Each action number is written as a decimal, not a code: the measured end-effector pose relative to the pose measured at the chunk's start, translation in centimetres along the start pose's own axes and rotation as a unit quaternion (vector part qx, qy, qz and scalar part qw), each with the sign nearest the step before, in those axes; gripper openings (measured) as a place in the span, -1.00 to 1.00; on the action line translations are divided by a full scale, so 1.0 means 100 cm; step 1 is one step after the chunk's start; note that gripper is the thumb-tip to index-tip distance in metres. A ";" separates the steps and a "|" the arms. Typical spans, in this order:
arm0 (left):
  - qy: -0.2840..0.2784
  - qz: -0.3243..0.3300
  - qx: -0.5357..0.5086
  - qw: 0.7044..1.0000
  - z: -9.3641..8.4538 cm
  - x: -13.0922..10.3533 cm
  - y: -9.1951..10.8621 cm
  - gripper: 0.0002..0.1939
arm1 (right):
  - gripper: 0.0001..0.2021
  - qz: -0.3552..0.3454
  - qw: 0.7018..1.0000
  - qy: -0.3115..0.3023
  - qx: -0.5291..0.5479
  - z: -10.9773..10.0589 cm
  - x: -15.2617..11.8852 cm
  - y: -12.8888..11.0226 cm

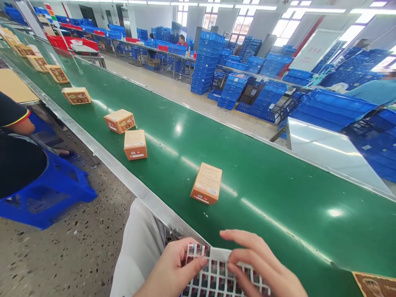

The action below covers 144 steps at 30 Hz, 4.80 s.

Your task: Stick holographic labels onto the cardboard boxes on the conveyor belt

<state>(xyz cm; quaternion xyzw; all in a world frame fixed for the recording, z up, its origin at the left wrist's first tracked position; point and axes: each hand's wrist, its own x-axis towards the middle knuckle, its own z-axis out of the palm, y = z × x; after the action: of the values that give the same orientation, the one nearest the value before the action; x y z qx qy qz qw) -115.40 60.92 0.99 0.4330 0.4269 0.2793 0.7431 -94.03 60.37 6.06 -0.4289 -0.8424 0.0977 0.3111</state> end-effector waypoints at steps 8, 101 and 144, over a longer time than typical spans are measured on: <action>-0.177 0.155 0.137 0.962 -0.025 -0.002 -0.013 -0.27 | -0.07 0.300 0.925 0.045 0.231 0.024 0.064 0.098; 0.019 0.231 0.366 0.901 -0.038 0.010 0.046 -0.75 | -0.61 0.399 0.830 0.050 0.388 0.045 0.106 0.040; 0.007 0.134 0.166 0.977 0.013 0.006 0.034 -0.65 | -0.81 0.262 0.956 0.125 0.044 -0.006 0.018 0.000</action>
<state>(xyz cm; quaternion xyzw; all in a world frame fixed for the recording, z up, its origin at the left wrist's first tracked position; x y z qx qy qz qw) -114.10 62.44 4.10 0.6013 0.4109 0.3050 0.6137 -94.43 61.76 7.36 -0.6297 -0.6496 0.1583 0.3955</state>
